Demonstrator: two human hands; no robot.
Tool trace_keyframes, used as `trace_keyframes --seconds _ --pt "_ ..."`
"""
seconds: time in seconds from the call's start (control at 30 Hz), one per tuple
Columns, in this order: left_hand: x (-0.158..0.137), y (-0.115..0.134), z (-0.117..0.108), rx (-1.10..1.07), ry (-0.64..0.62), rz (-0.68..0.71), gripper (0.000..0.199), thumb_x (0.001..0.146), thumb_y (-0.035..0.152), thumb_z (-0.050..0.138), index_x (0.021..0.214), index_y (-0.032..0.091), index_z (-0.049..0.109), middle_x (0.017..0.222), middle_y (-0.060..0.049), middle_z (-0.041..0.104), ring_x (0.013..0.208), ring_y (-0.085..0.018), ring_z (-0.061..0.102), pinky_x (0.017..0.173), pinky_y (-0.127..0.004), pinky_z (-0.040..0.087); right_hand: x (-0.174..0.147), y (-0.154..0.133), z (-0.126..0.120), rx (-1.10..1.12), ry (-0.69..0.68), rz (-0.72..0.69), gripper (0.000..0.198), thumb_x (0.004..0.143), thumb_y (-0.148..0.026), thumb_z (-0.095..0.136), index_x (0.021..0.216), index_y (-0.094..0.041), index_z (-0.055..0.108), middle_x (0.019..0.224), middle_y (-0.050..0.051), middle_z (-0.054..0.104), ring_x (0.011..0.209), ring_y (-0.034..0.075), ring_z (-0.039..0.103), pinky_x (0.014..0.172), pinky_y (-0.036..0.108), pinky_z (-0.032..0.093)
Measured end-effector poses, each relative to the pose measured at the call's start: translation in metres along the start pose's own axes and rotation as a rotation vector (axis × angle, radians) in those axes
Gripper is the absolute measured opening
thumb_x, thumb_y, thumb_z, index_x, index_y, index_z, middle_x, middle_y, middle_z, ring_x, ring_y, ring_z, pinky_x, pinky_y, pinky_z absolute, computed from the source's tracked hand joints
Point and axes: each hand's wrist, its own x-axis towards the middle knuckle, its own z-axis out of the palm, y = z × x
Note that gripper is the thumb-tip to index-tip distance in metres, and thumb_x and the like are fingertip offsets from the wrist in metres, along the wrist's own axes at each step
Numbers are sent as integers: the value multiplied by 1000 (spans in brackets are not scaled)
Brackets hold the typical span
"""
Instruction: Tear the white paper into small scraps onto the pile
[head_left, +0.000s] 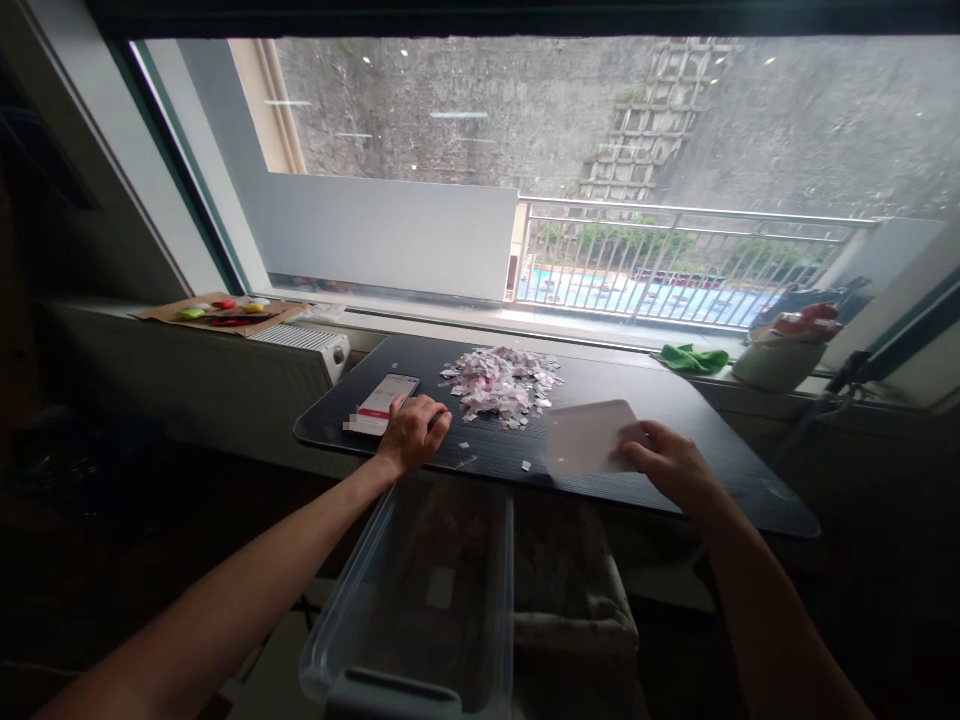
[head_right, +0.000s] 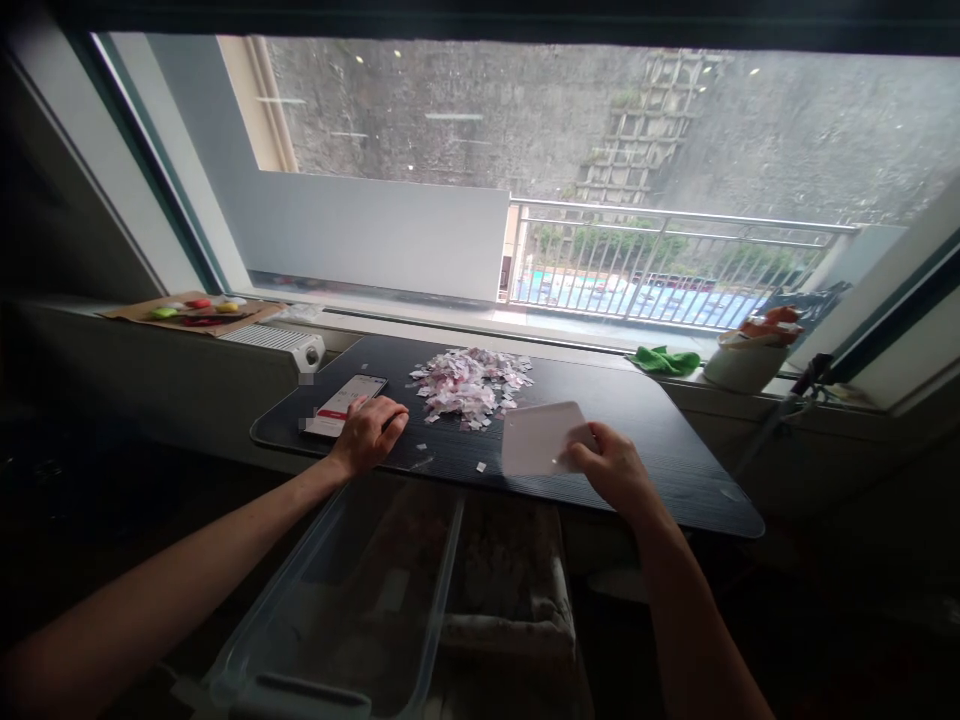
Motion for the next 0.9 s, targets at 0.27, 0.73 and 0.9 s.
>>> trace_keyframes --seconds 0.27,0.73,0.9 --pt "0 -2 0 -6 8 12 31 89 38 35 87 21 62 94 -7 67 96 -23 59 106 -51 23 14 13 26 357 -103 129 27 59 -29 65 83 -17 64 71 3 70 62 15 63 51 23 46" --pt "1 -3 0 -1 9 16 33 88 39 35 89 21 63 95 -7 67 97 -24 59 105 -51 24 13 7 26 451 -254 214 24 52 -26 73 74 -17 68 70 2 71 62 17 64 64 29 52" --pt "1 -4 0 2 12 15 34 88 39 34 89 21 63 96 -7 67 97 -24 59 105 -51 24 13 9 18 466 -281 217 27 54 -26 72 79 -17 68 73 2 71 64 16 65 64 28 52"
